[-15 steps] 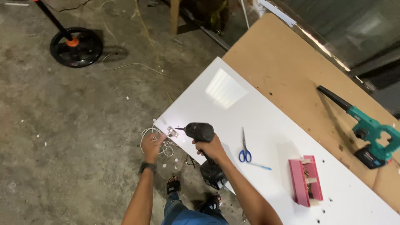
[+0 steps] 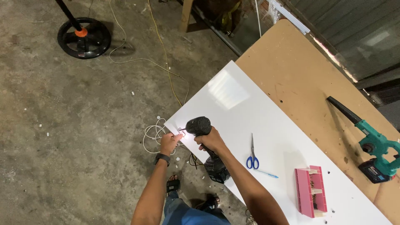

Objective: The recorder uses a power drill to install metal hinges onto a white cabinet door in a workshop.

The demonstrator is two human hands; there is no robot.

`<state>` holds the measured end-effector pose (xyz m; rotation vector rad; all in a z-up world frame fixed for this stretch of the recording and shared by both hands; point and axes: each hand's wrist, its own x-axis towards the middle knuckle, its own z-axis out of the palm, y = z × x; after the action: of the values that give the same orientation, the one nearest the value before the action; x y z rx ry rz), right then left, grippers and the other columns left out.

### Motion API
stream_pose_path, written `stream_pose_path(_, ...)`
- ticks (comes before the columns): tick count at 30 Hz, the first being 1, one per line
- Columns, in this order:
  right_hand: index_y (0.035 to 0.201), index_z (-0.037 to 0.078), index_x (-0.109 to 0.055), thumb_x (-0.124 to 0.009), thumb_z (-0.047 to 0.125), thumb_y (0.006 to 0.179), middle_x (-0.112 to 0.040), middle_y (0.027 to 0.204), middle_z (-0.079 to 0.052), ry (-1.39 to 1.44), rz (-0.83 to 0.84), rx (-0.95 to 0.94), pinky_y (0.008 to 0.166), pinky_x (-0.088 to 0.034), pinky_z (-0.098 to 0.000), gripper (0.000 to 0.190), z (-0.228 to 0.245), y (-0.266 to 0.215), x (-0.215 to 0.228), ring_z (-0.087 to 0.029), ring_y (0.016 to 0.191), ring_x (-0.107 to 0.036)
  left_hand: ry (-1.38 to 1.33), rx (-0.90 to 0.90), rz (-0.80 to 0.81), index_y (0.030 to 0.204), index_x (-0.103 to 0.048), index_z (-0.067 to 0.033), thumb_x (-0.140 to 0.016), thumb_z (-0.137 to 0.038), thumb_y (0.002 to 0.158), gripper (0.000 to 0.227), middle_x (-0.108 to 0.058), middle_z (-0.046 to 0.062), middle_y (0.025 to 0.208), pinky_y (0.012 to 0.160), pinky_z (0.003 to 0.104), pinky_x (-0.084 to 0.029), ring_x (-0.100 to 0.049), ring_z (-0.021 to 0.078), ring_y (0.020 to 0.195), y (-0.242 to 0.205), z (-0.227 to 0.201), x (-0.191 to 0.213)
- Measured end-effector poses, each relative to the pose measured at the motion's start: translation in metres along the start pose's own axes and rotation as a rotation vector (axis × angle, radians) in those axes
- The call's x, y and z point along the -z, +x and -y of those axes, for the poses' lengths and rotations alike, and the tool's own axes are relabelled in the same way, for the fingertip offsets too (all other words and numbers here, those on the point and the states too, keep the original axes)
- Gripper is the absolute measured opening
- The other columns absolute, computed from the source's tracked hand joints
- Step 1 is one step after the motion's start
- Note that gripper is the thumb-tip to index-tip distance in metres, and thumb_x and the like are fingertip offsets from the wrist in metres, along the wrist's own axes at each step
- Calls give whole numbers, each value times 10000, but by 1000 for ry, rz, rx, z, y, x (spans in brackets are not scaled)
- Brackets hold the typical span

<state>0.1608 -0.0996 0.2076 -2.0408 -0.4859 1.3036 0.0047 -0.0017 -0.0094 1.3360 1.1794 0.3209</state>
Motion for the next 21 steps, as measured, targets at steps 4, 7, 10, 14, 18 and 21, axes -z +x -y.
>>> stream_pose_path(4,849,-4,-674,-724,74,700,-689,687,-83,-26,-11,-4,446,-537,-302,176,7,4,-4,-169,510,-683,2,-62,-29,829,-778,30,-806,-396,753,434,-676,104,633,545,356,-437,-574,181,554,3,5,0)
stream_pose_path(7,866,-17,-671,-717,73,680,-696,702,-91,-63,-25,-9,443,-534,-306,211,15,3,-5,-170,508,-687,-11,-53,-2,858,-787,13,-785,-394,759,419,-689,107,633,549,363,-435,-581,185,553,0,0,2)
stream_pose_path(10,877,-27,-661,-718,70,664,-701,717,-96,-104,-22,10,443,-532,-320,241,19,7,-5,-175,505,-688,33,-129,6,848,-790,9,-776,-413,763,431,-690,89,631,549,357,-444,-591,179,543,7,9,-3)
stream_pose_path(14,927,-32,-664,-732,92,651,-711,735,-95,-242,-2,56,475,-549,-329,310,27,12,-12,-183,509,-687,56,-125,-47,749,-736,54,-810,-405,759,464,-640,111,572,523,358,-438,-566,194,504,17,28,-8)
stream_pose_path(18,1102,73,-676,-728,135,641,-730,769,-85,-401,-19,92,538,-577,-333,468,47,3,-18,-191,527,-696,-13,-47,8,576,-612,55,-820,-376,774,517,-535,79,482,457,368,-371,-464,165,442,17,22,-10)
stream_pose_path(21,1200,144,-677,-713,158,646,-749,785,-85,-498,-7,102,575,-586,-329,556,49,2,-18,-202,532,-707,-2,-44,-9,518,-480,40,-844,-347,771,588,-419,52,460,441,383,-292,-342,148,441,19,25,-9)
